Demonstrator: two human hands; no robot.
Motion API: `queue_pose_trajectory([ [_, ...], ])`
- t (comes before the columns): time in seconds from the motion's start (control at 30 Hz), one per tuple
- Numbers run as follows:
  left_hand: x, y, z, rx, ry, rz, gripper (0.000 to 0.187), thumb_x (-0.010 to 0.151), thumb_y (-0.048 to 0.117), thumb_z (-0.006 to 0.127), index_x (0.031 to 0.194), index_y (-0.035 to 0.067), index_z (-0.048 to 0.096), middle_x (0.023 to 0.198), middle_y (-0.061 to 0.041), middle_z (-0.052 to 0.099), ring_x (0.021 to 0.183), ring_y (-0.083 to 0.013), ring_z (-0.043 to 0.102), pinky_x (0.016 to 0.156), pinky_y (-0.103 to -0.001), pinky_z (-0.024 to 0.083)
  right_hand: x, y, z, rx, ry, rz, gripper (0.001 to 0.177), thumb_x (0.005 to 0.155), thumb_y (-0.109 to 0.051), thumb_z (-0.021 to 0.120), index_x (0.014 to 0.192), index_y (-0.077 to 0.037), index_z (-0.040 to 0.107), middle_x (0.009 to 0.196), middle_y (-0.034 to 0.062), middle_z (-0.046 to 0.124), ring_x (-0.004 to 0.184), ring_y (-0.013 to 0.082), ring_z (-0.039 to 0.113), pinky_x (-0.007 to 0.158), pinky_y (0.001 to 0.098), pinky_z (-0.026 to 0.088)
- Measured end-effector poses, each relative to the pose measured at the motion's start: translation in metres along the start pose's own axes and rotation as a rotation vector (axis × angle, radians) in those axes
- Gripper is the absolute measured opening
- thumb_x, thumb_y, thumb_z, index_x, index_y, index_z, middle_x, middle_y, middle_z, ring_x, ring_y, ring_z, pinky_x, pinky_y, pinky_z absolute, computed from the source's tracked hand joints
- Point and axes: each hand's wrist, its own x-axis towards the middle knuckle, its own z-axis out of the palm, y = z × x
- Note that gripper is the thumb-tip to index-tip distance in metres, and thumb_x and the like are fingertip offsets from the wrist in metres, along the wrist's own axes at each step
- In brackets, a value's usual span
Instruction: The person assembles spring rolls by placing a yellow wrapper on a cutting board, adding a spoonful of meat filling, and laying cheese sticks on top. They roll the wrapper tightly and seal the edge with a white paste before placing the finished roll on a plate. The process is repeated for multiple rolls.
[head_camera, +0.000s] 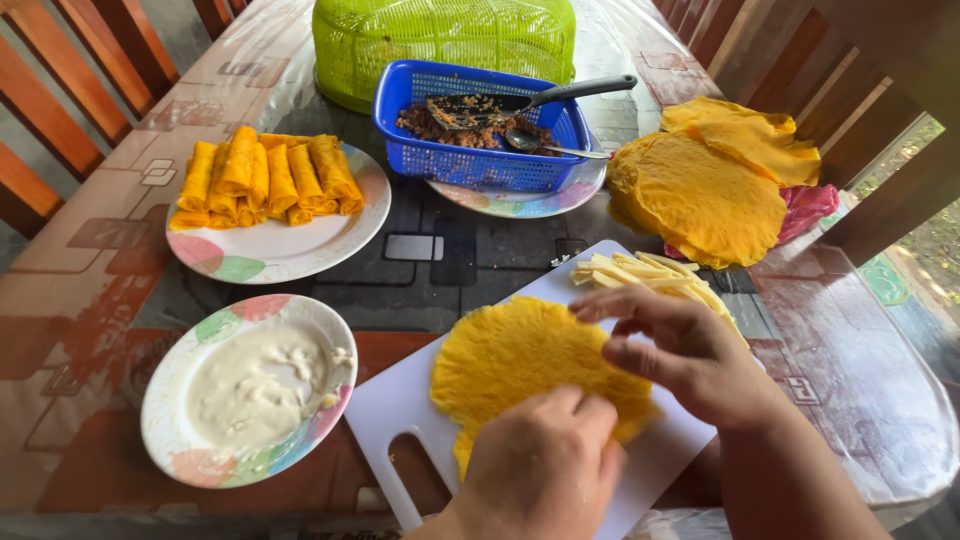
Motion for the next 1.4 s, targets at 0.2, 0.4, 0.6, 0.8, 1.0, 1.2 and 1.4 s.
queue_pose_trajectory([
  [0.2, 0.003, -0.011, -0.029, -0.087, 0.031, -0.123, 0.025, 0.089, 0.029, 0.072, 0.102, 0.008, 0.075, 0.098, -0.014, 0.072, 0.092, -0.0336, 0.071, 0.080, -0.045, 0.056, 0.000, -0.007, 0.005, -0.337, -0.029, 0.055, 0.035, 0.081, -0.015, 0.079, 0.115, -0.011, 0.077, 0.116, 0.0038, 0.078, 0.105, 0.0157, 0.067, 0.089, 0.0328, 0.053],
  [0.4, -0.020, -0.037, -0.040, 0.269, 0.229, -0.167, 0.057, 0.084, 0.028, 0.069, 0.132, 0.002, 0.055, 0.135, -0.024, 0.052, 0.128, -0.0447, 0.047, 0.104, -0.054, 0.040, 0.004, -0.019, 0.019, -0.577, 0.030, 0.077, 0.033, 0.076, -0.020, 0.082, 0.108, -0.014, 0.077, 0.099, 0.0028, 0.079, 0.091, 0.0197, 0.073, 0.079, 0.0339, 0.057],
  [0.6, -0.035, -0.048, -0.020, 0.218, 0.150, -0.148, 0.087, 0.089, 0.039, 0.067, 0.153, -0.002, 0.025, 0.157, -0.036, 0.019, 0.146, -0.0580, 0.014, 0.112, -0.064, 0.019, 0.001, -0.023, 0.025, -0.656, 0.039, 0.105, 0.043, 0.073, -0.024, 0.083, 0.114, -0.015, 0.076, 0.104, 0.0059, 0.076, 0.097, 0.0245, 0.071, 0.084, 0.0366, 0.056],
  [0.8, -0.022, -0.069, -0.042, 0.227, 0.042, -0.054, 0.086, 0.092, 0.035, 0.063, 0.154, -0.004, 0.019, 0.156, -0.039, 0.017, 0.145, -0.0580, 0.016, 0.113, -0.062, 0.019, -0.016, -0.027, 0.026, -0.636, -0.037, -0.051, 0.051, 0.072, -0.023, 0.084, 0.119, -0.008, 0.070, 0.125, 0.0093, 0.071, 0.120, 0.0276, 0.063, 0.099, 0.0392, 0.050],
  [1.0, -0.013, -0.081, -0.054, 0.262, 0.023, -0.044, 0.057, 0.079, 0.005, 0.059, 0.136, 0.000, 0.051, 0.153, -0.029, 0.037, 0.144, -0.0467, 0.033, 0.115, -0.052, 0.031, -0.031, -0.027, 0.039, -0.590, -0.018, -0.009, 0.039, 0.075, -0.021, 0.083, 0.111, -0.010, 0.074, 0.130, 0.0086, 0.068, 0.126, 0.0286, 0.060, 0.104, 0.0406, 0.046],
  [1.2, -0.014, -0.076, -0.060, 0.244, 0.062, -0.106, 0.026, 0.078, 0.006, 0.065, 0.103, 0.000, 0.063, 0.142, -0.026, 0.046, 0.138, -0.0450, 0.041, 0.111, -0.051, 0.034, -0.031, -0.030, 0.036, -0.794, 0.142, 0.132, 0.032, 0.078, -0.023, 0.080, 0.108, -0.014, 0.076, 0.126, 0.0072, 0.068, 0.119, 0.0293, 0.061, 0.101, 0.0402, 0.047],
  [1.4, -0.024, -0.086, -0.056, 0.281, 0.038, 0.059, 0.033, 0.069, 0.006, 0.065, 0.103, 0.009, 0.068, 0.145, -0.026, 0.048, 0.143, -0.0477, 0.038, 0.112, -0.057, 0.030, -0.037, -0.011, -0.016, -0.935, 0.564, 0.350, 0.036, 0.077, -0.030, 0.082, 0.109, -0.015, 0.075, 0.105, 0.0121, 0.074, 0.098, 0.0282, 0.072, 0.088, 0.0397, 0.057],
])
